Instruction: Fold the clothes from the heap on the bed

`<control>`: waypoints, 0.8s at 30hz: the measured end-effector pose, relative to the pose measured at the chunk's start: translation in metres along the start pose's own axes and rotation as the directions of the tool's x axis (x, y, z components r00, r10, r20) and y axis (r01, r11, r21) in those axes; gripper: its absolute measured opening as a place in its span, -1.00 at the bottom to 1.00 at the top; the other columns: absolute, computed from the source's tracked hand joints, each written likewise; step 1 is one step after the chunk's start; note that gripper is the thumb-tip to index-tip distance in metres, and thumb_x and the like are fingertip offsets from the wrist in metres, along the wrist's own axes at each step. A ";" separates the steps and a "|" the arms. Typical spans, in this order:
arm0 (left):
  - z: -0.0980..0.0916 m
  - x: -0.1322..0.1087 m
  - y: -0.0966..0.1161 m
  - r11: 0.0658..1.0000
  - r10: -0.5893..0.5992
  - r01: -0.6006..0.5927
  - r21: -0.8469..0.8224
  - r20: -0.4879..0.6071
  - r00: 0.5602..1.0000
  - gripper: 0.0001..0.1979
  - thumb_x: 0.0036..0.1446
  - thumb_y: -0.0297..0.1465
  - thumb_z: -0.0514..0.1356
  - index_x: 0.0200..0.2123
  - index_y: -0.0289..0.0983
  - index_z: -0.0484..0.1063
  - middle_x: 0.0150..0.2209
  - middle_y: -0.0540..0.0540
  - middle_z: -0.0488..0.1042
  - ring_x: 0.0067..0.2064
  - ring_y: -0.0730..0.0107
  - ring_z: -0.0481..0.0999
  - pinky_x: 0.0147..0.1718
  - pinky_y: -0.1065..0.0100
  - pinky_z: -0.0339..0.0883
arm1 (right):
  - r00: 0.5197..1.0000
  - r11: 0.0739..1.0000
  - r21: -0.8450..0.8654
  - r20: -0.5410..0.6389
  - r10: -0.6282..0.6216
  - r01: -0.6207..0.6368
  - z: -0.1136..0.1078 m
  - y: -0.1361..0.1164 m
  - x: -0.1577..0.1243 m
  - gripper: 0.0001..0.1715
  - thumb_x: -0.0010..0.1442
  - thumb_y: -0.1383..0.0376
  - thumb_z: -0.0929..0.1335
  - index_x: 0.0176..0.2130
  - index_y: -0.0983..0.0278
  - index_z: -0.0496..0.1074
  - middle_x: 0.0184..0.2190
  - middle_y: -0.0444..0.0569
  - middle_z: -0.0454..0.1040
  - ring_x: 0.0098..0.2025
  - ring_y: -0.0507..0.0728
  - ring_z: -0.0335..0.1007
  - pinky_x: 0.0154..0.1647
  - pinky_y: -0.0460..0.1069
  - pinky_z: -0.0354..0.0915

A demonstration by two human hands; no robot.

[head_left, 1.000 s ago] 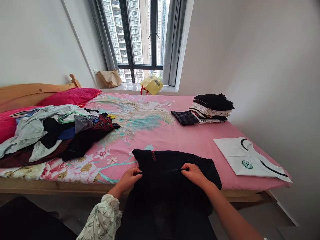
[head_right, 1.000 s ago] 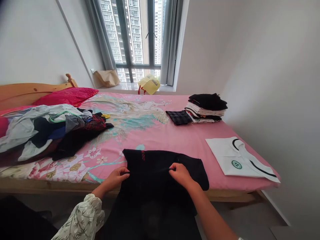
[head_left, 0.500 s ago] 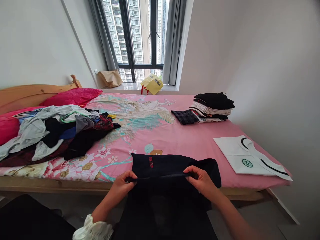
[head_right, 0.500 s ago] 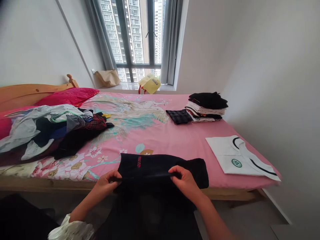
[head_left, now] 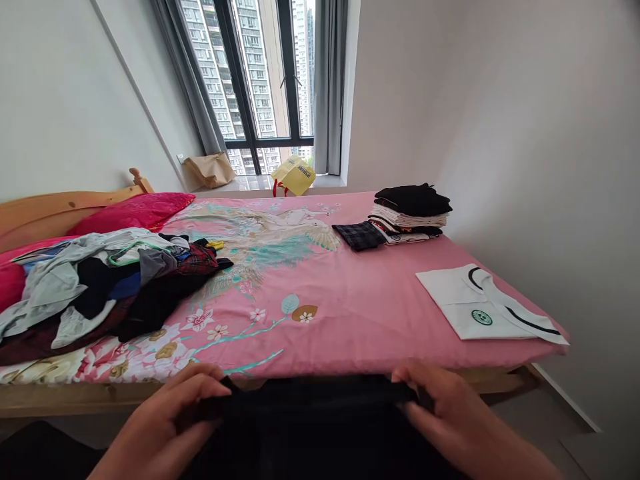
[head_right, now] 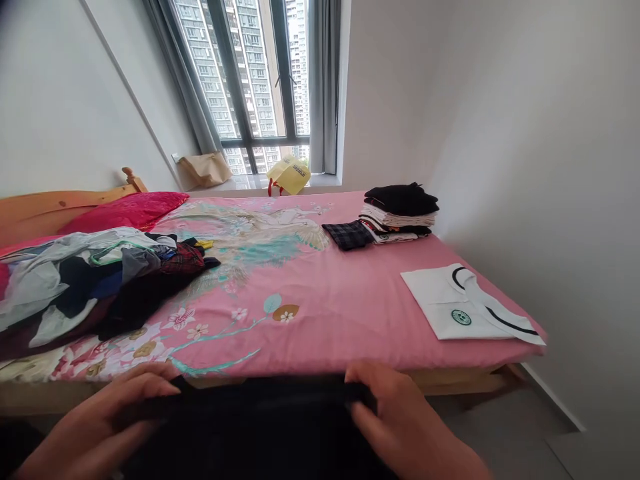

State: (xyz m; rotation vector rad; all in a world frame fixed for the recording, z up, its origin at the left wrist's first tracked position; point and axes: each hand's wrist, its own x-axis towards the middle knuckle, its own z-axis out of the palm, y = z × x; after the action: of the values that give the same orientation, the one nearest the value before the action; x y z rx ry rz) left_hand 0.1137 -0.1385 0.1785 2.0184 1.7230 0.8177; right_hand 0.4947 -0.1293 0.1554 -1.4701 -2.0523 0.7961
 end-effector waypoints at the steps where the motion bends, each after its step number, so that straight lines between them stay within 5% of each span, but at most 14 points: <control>1: 0.007 0.016 0.005 1.000 0.006 -0.005 -0.017 0.051 0.999 -0.84 -0.04 -0.22 0.22 -0.42 -0.16 0.50 -0.13 -0.07 0.50 -0.15 0.23 0.49 -0.22 0.38 0.41 | 0.998 0.998 0.020 0.027 0.051 -0.051 -0.004 0.005 0.009 -0.93 0.11 0.33 0.23 -0.37 0.22 0.30 -0.53 -0.20 0.35 -0.51 -0.02 0.26 -0.51 -0.15 0.16; 3: 0.022 0.054 0.015 0.997 0.019 -0.012 -0.075 0.096 0.995 -0.85 -0.03 -0.25 0.21 -0.42 -0.19 0.48 -0.11 -0.09 0.51 -0.21 0.27 0.51 -0.29 0.38 0.42 | 0.995 0.994 0.040 0.004 0.103 -0.103 -0.017 0.012 0.029 -0.89 0.15 0.27 0.21 -0.36 0.22 0.30 -0.61 -0.24 0.31 -0.58 -0.02 0.26 -0.54 -0.14 0.15; 5: 0.034 0.091 0.027 0.982 0.033 -0.024 -0.185 0.042 0.999 -0.86 -0.03 -0.30 0.19 -0.38 -0.21 0.45 -0.07 -0.10 0.51 -0.29 0.33 0.53 -0.39 0.38 0.42 | 0.982 0.994 -0.018 -0.157 0.102 -0.106 -0.038 0.011 0.045 -0.89 0.14 0.27 0.22 -0.32 0.21 0.31 -0.63 -0.25 0.31 -0.60 0.00 0.28 -0.53 -0.12 0.15; 8: 0.042 0.138 0.042 0.933 0.138 -0.191 -0.306 -0.187 0.973 -0.86 -0.06 -0.40 0.17 -0.34 -0.23 0.41 -0.11 -0.11 0.53 -0.26 0.32 0.54 -0.33 0.34 0.43 | 0.895 0.987 -0.151 -0.445 -0.012 -0.062 -0.072 0.000 0.060 -0.85 0.10 0.29 0.26 -0.26 0.20 0.35 -0.57 -0.21 0.41 -0.57 0.02 0.31 -0.51 -0.10 0.17; 11: 0.051 0.165 0.041 0.894 0.244 -0.367 -0.258 -0.406 0.881 -0.88 -0.05 -0.46 0.14 -0.36 -0.23 0.39 -0.15 -0.10 0.54 -0.08 0.30 0.50 -0.09 0.27 0.37 | 0.815 0.983 -0.180 -0.563 -0.140 0.045 -0.079 -0.002 0.075 -0.79 0.10 0.31 0.26 -0.20 0.21 0.35 -0.31 -0.09 0.50 -0.41 0.04 0.39 -0.38 -0.06 0.28; 14: 0.077 0.167 0.009 0.920 0.245 -0.350 -0.176 -0.438 0.865 -0.85 -0.04 -0.51 0.07 -0.35 -0.22 0.37 -0.11 -0.10 0.52 -0.06 0.32 0.49 -0.05 0.24 0.35 | 0.800 0.971 -0.192 -0.557 -0.224 0.139 -0.042 0.029 0.095 -0.79 0.09 0.35 0.24 -0.21 0.22 0.33 -0.10 -0.02 0.45 -0.11 0.11 0.40 -0.11 0.03 0.32; 18: 0.132 0.128 -0.071 0.959 0.193 -0.235 -0.156 -0.245 0.950 -0.76 -0.08 -0.56 0.02 -0.35 -0.22 0.40 -0.07 -0.12 0.50 0.00 0.29 0.45 0.05 0.15 0.29 | 0.888 0.961 -0.230 -0.395 -0.234 0.151 0.055 0.107 0.108 -0.74 0.05 0.43 0.22 -0.23 0.24 0.34 -0.06 0.04 0.41 -0.02 0.15 0.36 -0.01 0.10 0.31; 21: 0.165 0.091 -0.121 0.974 0.061 -0.068 -0.215 -0.040 0.997 -0.64 -0.17 -0.56 0.04 -0.28 -0.23 0.48 0.02 -0.14 0.44 0.10 0.22 0.38 0.14 0.10 0.18 | 0.907 0.944 -0.280 -0.326 -0.266 0.176 0.119 0.156 0.101 -0.80 0.07 0.45 0.22 -0.32 0.25 0.36 -0.13 0.07 0.44 -0.04 0.18 0.37 0.01 0.16 0.31; 24: 0.176 0.078 -0.135 0.901 -0.194 0.181 -0.395 0.007 0.981 -0.58 -0.17 -0.50 0.13 -0.15 -0.26 0.46 0.11 -0.17 0.36 0.18 0.17 0.28 0.18 0.13 0.11 | 0.870 0.942 -0.291 -0.406 -0.278 0.165 0.149 0.178 0.094 -0.81 0.13 0.43 0.21 -0.26 0.26 0.36 -0.07 0.09 0.40 0.02 0.20 0.32 0.08 0.21 0.26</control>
State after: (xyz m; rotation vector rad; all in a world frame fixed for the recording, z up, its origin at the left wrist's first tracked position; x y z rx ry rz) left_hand 0.1291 -0.0199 -0.0242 1.5547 1.5840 1.0396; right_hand 0.4838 -0.0213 -0.0706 -1.3483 -1.9581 0.0913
